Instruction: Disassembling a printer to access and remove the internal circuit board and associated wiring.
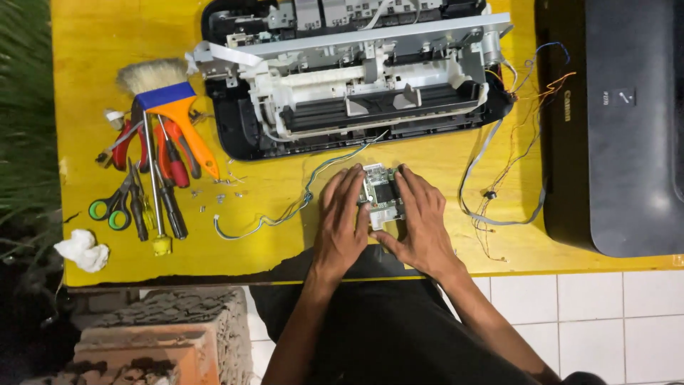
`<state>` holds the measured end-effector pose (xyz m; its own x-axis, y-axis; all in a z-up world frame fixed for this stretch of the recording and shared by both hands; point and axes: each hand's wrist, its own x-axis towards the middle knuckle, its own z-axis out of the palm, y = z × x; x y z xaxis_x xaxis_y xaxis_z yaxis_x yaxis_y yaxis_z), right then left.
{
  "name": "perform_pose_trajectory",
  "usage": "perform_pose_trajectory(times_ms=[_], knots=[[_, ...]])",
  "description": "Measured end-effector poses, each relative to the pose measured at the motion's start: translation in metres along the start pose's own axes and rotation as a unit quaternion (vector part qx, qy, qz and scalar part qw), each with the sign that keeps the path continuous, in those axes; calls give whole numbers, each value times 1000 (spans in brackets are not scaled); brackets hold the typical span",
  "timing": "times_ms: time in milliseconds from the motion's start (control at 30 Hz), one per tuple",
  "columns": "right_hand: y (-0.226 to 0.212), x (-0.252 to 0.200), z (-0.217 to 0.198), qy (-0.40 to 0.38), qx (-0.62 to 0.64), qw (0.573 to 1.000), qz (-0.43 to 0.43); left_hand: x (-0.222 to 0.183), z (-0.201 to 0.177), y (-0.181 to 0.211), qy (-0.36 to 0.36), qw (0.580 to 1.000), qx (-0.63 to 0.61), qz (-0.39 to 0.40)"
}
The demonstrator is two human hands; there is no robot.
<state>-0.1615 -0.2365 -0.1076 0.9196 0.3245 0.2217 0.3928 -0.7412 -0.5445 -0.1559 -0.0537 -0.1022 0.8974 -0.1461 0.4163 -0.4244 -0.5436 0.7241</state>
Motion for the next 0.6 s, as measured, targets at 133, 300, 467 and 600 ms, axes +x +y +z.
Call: perform_pose_trajectory(times_ms=[133, 300, 467, 600], knots=[[-1, 2, 2, 17, 14, 999, 23, -2, 6, -4, 12, 1000, -4, -14], [-8, 4, 8, 22, 10, 999, 45, -2, 5, -3, 27, 999, -21, -40], [-16, 18, 14, 51, 19, 997, 60, 2, -2, -11, 26, 997, -66, -44], [-22, 21, 4, 52, 66, 996, 37, -2, -5, -20, 35, 990, -112, -72]])
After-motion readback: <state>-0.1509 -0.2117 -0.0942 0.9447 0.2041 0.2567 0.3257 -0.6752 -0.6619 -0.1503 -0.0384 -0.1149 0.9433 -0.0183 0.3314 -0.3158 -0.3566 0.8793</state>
